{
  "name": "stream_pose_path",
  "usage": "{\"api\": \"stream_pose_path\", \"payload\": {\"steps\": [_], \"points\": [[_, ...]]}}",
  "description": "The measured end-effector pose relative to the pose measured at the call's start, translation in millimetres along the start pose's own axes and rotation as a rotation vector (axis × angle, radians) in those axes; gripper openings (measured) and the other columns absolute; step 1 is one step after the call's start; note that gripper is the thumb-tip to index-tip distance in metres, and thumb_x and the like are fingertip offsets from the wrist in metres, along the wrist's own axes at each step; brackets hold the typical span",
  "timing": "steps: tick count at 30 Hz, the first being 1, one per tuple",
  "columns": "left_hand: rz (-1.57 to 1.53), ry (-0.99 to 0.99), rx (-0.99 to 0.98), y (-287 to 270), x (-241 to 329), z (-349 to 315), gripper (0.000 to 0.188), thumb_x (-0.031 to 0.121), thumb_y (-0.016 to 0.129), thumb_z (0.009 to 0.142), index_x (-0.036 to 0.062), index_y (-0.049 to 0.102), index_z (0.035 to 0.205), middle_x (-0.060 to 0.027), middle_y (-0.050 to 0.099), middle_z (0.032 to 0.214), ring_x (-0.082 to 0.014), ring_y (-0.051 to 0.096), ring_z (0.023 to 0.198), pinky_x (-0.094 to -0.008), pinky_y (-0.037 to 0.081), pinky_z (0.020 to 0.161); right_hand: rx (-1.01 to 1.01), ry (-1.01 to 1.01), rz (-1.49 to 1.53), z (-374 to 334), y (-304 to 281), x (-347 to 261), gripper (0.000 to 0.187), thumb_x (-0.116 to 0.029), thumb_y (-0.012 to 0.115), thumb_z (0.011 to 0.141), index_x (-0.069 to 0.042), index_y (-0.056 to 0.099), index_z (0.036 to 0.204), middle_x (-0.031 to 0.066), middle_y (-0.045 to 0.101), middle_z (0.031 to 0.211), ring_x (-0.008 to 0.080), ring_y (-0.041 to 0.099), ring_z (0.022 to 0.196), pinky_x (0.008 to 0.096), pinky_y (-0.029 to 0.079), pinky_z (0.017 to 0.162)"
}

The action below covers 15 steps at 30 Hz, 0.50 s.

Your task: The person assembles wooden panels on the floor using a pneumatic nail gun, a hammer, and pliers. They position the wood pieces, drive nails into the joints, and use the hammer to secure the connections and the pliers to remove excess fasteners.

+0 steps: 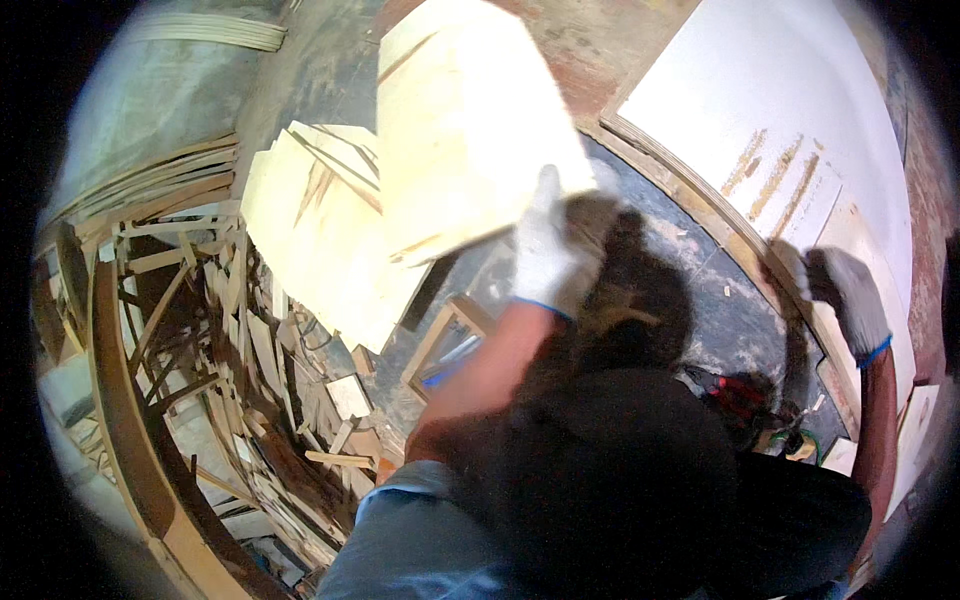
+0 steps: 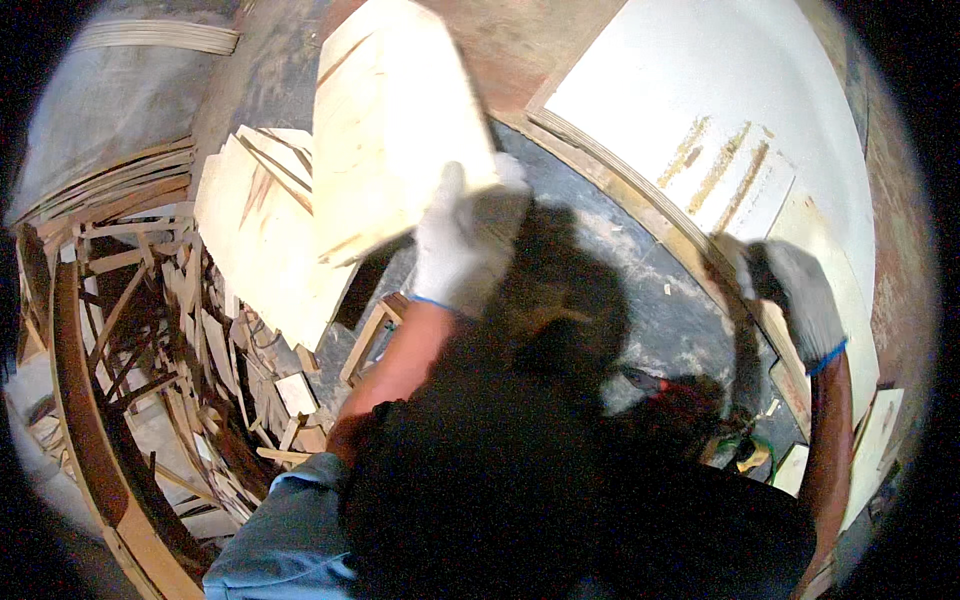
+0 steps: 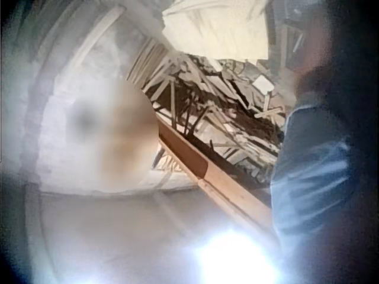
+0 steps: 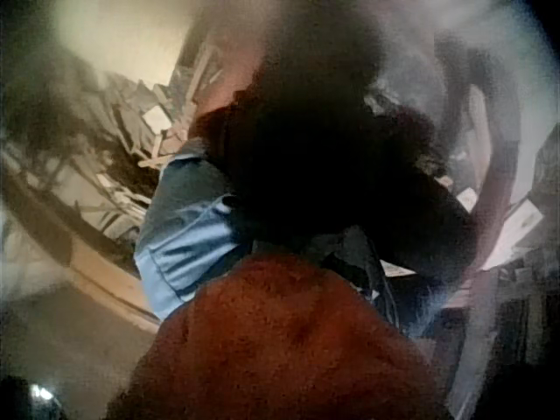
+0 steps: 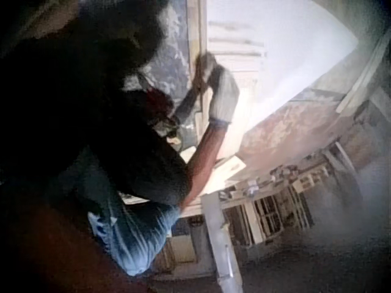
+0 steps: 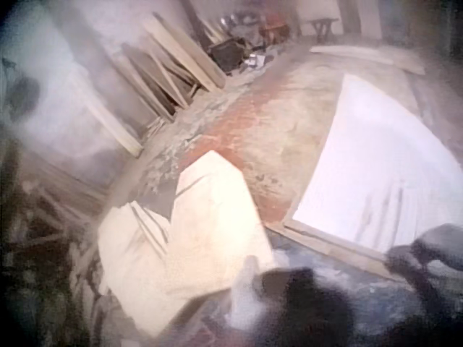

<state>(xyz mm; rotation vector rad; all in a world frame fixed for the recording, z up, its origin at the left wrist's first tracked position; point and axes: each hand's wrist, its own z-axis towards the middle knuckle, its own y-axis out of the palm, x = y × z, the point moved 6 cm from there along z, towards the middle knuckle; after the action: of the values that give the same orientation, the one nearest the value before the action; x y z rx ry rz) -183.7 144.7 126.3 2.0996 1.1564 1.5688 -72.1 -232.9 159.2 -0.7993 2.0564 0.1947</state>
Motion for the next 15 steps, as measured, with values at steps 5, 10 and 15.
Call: {"api": "stream_pose_path", "payload": {"steps": [5,10,15], "points": [[-0.599,-0.211,-0.187,32,-86,-20,0.040,0.038,0.047,0.107,0.0047,0.058,0.125,-0.0133,0.066,0.120,-0.0228,0.063,0.114,-0.0419,0.047,0.106,-0.229,0.072,0.046,35,88,-75,0.057,-0.049,0.050,0.104,0.004,0.065,0.118,0.0101,0.071,0.103,0.0155,0.067,0.089,0.0294,0.056,0.082],[-0.485,-0.713,-0.257,123,-101,-42,0.031,0.031,0.050,0.104,0.0053,0.064,0.114,-0.0134,0.064,0.125,-0.0164,0.058,0.121,-0.0419,0.036,0.113,-0.184,-0.004,-0.047,67,131,-94,0.064,-0.051,0.058,0.099,0.009,0.065,0.120,0.0138,0.072,0.106,0.0202,0.068,0.090,0.0319,0.055,0.079],[0.370,-0.078,-0.769,126,-102,-54,0.018,0.018,0.059,0.095,0.0023,0.064,0.104,-0.0113,0.066,0.102,-0.0206,0.065,0.095,-0.0372,0.051,0.084,-0.180,-0.050,-0.461,75,128,-89,0.062,-0.053,0.072,0.084,0.007,0.072,0.102,0.0135,0.073,0.085,0.0203,0.067,0.078,0.0360,0.053,0.069]]}}
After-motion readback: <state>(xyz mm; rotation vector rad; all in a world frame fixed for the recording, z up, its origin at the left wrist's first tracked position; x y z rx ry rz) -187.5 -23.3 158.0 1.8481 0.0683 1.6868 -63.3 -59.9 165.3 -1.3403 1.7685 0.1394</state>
